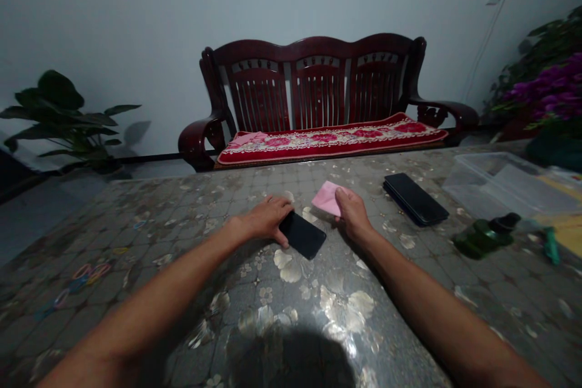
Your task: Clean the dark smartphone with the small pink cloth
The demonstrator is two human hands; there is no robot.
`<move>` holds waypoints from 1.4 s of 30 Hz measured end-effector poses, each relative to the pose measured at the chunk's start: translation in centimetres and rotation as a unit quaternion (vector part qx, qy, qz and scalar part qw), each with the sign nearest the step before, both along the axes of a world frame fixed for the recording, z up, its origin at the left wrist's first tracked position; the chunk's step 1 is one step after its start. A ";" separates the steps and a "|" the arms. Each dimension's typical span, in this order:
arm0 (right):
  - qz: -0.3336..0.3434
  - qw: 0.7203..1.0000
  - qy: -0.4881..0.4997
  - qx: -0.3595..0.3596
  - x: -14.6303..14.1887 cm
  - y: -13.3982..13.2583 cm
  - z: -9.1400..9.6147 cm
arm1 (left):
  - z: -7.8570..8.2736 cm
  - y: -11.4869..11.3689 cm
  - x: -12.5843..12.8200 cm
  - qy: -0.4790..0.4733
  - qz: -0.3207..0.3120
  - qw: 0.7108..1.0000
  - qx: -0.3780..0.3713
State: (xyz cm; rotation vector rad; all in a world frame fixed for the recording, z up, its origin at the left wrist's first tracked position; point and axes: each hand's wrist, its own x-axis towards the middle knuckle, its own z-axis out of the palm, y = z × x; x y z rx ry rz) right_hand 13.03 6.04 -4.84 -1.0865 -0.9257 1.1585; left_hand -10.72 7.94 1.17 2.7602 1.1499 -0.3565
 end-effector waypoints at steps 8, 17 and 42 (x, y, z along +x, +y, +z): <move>-0.020 0.999 0.001 -0.031 0.6 0.2 1.0 | -0.3 -4.6 2.4 0.019 0.259 0.962 0.086; -0.047 0.987 -0.136 0.074 1.2 1.2 -0.5 | 0.3 -7.0 2.3 -0.100 0.237 0.966 0.021; 0.126 0.707 -0.655 0.236 -0.7 -0.4 0.1 | -2.3 -6.6 1.3 -0.084 0.202 0.976 -0.023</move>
